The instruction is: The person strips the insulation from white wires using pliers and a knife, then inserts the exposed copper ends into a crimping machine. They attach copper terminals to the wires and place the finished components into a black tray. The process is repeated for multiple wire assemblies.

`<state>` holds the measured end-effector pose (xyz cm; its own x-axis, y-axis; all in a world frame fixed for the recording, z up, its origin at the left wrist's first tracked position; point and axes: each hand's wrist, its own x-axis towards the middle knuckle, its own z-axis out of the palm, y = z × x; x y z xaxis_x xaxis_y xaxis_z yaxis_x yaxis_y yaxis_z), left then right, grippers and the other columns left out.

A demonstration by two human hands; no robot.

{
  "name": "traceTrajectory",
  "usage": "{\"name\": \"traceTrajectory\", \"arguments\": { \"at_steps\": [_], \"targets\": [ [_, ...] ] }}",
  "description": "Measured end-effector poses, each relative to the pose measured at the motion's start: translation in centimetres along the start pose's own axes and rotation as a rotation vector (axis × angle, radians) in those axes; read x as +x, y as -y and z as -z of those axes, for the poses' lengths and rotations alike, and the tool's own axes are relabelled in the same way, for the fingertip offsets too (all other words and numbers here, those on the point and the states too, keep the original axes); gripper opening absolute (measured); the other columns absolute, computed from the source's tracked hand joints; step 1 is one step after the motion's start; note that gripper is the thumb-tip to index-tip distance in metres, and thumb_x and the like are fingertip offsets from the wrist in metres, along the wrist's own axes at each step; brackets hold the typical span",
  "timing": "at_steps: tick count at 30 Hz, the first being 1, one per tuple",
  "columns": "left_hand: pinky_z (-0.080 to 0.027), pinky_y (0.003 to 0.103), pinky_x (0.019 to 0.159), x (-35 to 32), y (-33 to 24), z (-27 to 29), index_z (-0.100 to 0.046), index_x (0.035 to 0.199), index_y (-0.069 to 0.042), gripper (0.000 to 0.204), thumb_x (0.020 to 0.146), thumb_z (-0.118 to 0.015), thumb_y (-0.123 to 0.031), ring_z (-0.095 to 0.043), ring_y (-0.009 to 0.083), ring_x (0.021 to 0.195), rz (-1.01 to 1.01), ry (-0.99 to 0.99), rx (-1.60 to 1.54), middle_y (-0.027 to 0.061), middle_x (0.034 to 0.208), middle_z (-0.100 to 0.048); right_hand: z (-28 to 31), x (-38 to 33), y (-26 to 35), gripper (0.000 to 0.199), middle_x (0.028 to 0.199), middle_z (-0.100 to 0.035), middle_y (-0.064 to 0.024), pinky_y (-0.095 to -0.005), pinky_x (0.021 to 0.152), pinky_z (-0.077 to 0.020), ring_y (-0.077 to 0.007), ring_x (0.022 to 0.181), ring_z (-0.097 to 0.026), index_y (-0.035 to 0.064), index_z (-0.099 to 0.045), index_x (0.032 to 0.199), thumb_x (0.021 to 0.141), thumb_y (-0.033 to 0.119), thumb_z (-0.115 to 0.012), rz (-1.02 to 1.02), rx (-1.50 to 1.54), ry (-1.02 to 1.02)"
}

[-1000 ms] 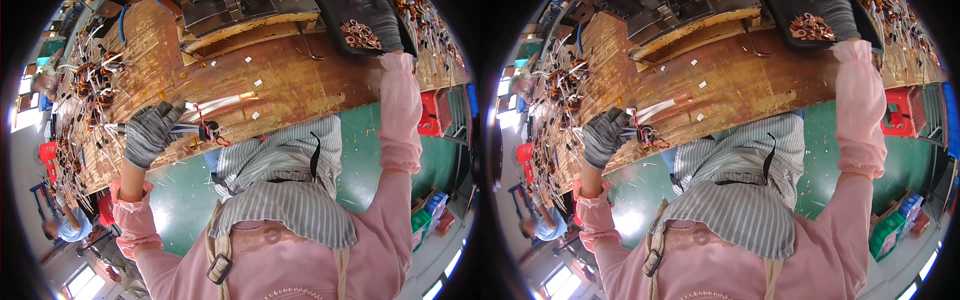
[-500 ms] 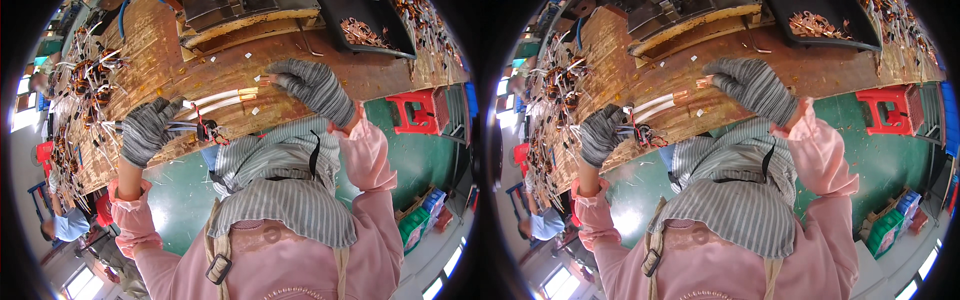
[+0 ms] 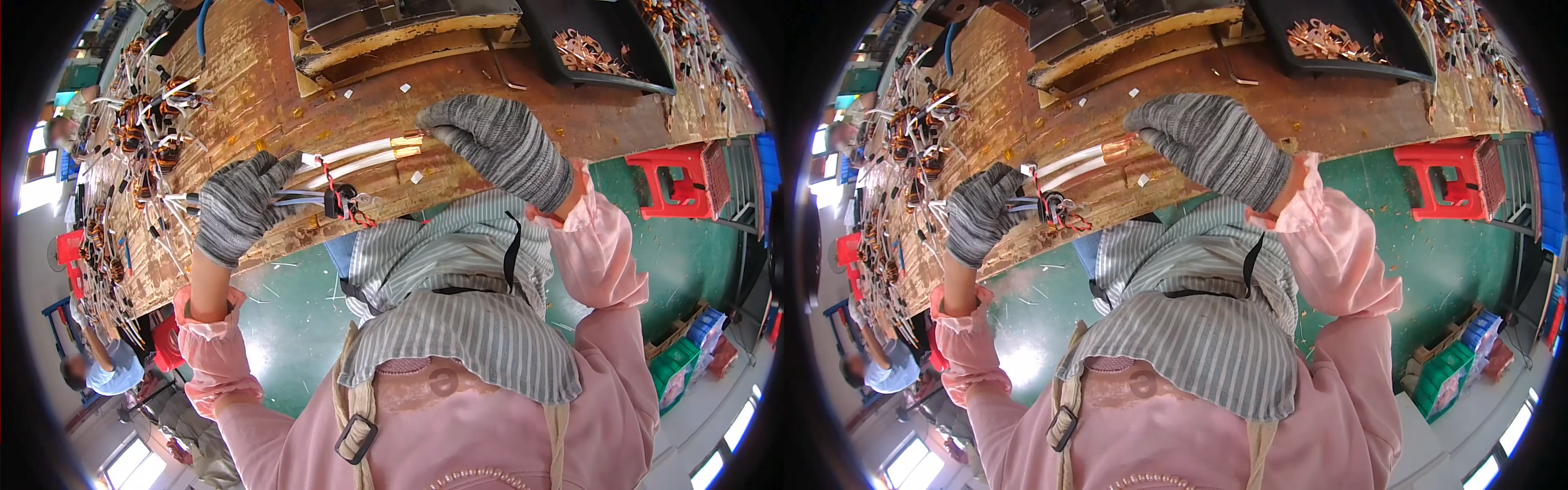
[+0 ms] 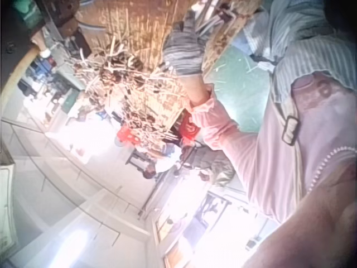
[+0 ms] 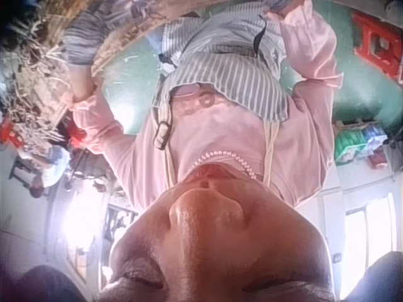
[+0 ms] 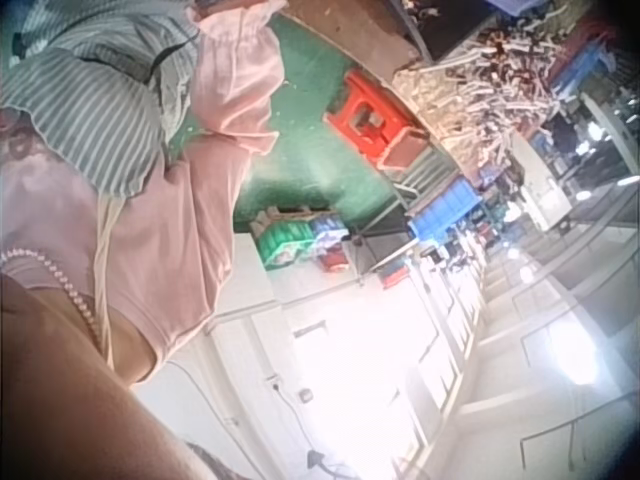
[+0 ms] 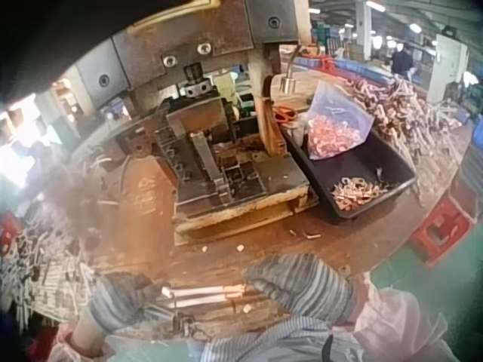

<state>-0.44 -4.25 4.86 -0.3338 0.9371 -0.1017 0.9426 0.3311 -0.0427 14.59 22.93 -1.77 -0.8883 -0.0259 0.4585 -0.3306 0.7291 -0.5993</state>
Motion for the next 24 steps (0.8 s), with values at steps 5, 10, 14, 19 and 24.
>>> {"name": "traceTrajectory", "arguments": {
  "at_steps": [5, 10, 14, 19, 24],
  "targets": [
    [-0.045, 0.035, 0.066, 0.5, -0.5, 0.4, -0.059, 0.102, -0.010, 0.048, 0.064, -0.068, -0.037, -0.057, 0.0279, 0.076, 0.051, 0.041, 0.000, 0.0074, 0.087, -0.057, 0.2, 0.1, 0.1, 0.018, 0.096, -0.061, -0.0094, -0.0338, 0.080, -0.0468, -0.0255, 0.086, -0.058, 0.0064, -0.061, 0.096, 0.084, 0.017, -0.053, -0.028, 0.062, 0.027],
    [-0.046, 0.035, 0.067, 0.9, -0.7, 0.7, -0.057, 0.111, -0.012, 0.053, 0.065, -0.068, -0.038, -0.057, 0.0290, 0.077, 0.072, 0.046, -0.008, 0.0100, 0.087, -0.057, 0.5, 0.3, -0.6, 0.018, 0.094, -0.061, -0.0100, -0.0344, 0.077, -0.0471, -0.0270, 0.084, -0.058, 0.0063, -0.061, 0.097, 0.083, 0.016, -0.054, -0.071, 0.180, 0.105],
    [-0.046, 0.036, 0.068, 1.2, -0.6, 0.6, -0.056, 0.115, -0.013, 0.056, 0.067, -0.067, -0.039, -0.057, 0.0298, 0.077, 0.082, 0.082, -0.022, 0.0114, 0.086, -0.057, 0.0, 0.2, -1.2, 0.018, 0.089, -0.061, -0.0114, -0.0338, 0.075, -0.0480, -0.0275, 0.079, -0.059, 0.0056, -0.061, 0.095, 0.082, 0.017, -0.056, 0.018, 0.237, 0.053],
    [-0.045, 0.037, 0.070, 1.5, -1.2, 1.0, -0.056, 0.113, -0.012, 0.052, 0.068, -0.067, -0.037, -0.056, 0.0307, 0.078, 0.131, 0.118, -0.016, 0.0117, 0.090, -0.057, -0.5, 0.5, 0.2, 0.019, 0.085, -0.062, -0.0098, -0.0295, 0.072, -0.0486, -0.0191, 0.075, -0.060, 0.0038, -0.061, 0.093, 0.080, 0.017, -0.062, -0.205, 0.403, 0.074],
    [-0.046, 0.037, 0.073, 0.8, 0.1, 0.8, -0.055, 0.113, -0.012, 0.049, 0.067, -0.067, -0.022, -0.055, 0.0296, 0.085, -0.008, 0.034, -0.006, 0.0109, 0.092, -0.057, -1.7, 0.2, 0.2, 0.016, 0.080, -0.061, -0.0050, -0.0254, 0.068, -0.0487, -0.0103, 0.073, -0.056, 0.0025, -0.061, 0.092, 0.080, 0.014, -0.063, -0.383, 0.652, 0.014]
  ]
}}
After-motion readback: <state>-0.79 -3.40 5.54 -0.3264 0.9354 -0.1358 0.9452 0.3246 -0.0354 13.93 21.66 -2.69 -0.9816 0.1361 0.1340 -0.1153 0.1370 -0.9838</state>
